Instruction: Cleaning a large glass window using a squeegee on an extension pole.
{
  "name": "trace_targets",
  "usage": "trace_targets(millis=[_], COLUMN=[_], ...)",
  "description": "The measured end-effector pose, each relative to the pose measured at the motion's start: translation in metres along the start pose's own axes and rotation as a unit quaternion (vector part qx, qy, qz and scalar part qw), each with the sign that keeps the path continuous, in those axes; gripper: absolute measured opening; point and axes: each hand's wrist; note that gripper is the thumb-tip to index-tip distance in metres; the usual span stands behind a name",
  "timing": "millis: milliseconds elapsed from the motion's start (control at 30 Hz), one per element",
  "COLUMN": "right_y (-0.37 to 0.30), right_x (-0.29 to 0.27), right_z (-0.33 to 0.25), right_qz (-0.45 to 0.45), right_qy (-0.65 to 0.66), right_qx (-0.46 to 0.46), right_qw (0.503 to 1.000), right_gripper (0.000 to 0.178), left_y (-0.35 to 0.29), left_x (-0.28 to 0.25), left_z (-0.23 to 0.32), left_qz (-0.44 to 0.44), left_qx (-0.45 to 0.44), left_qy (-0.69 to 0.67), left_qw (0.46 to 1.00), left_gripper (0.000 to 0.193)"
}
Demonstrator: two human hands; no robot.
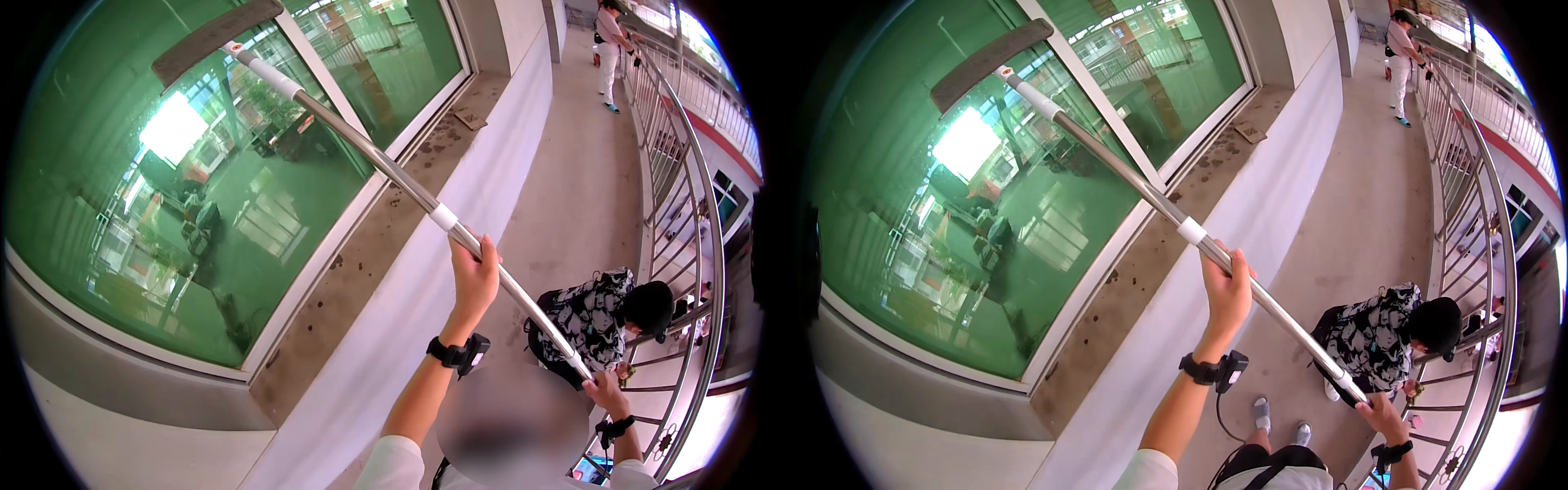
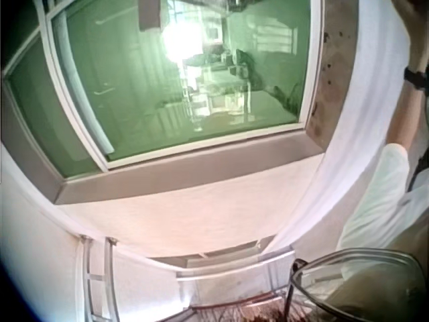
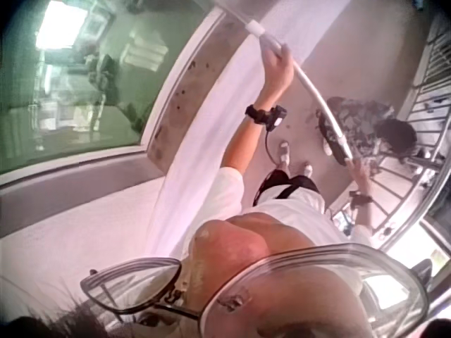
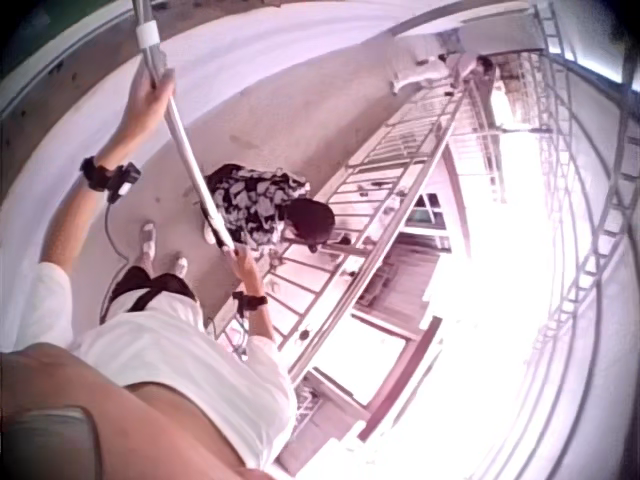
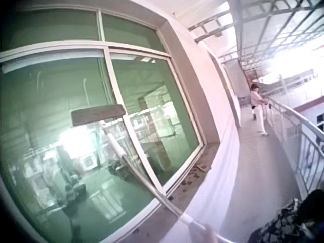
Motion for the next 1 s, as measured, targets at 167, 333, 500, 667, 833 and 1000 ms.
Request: trace_targets(millis=[167, 333, 500, 667, 833, 1000], right_y=[-0.017, -0.045, -0.067, -0.076, -0.107, -0.147], right_x=[0.022, 0.033, 0.054, 0.047, 0.066, 0.088], right_z=[0.026, 0.035, 0.083, 0.062, 0.087, 0.140], right_qz=[-0.077, -0.062, -0.109, -0.149, -0.123, -0.126], right_qy=[0.026, -0.026, -0.008, -0.013, 0.000, -0.001], right_qx=[0.018, 0.020, 0.074, 0.118, 0.118, 0.131], right_qw=[0.997, 0.998, 0.991, 0.982, 0.985, 0.983], right_gripper=[0.036, 0.035, 0.035, 0.032, 0.037, 0.038], left_y=[-0.036, -0.073, -0.100, -0.129, -0.166, -0.181], left_x=[-0.008, -0.010, -0.011, -0.013, -0.020, -0.006], left_z=[-0.050, -0.089, -0.128, -0.160, -0.200, -0.206], left_qz=[0.011, 0.021, 0.011, 0.029, 0.026, 0.043], left_qx=[-0.045, -0.093, -0.123, -0.169, -0.202, -0.216], left_qy=[0.012, 0.005, 0.004, 0.001, 0.008, -0.018], left_qw=[0.999, 0.995, 0.992, 0.985, 0.979, 0.975], left_gripper=[0.017, 0.017, 0.019, 0.019, 0.020, 0.018])
Point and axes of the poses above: each hand's wrist, its own y-axis towards the middle knuckle, its own x-axis out of the palm, z = x × y, and after that the axes turned 10 degrees about -x, right-handed
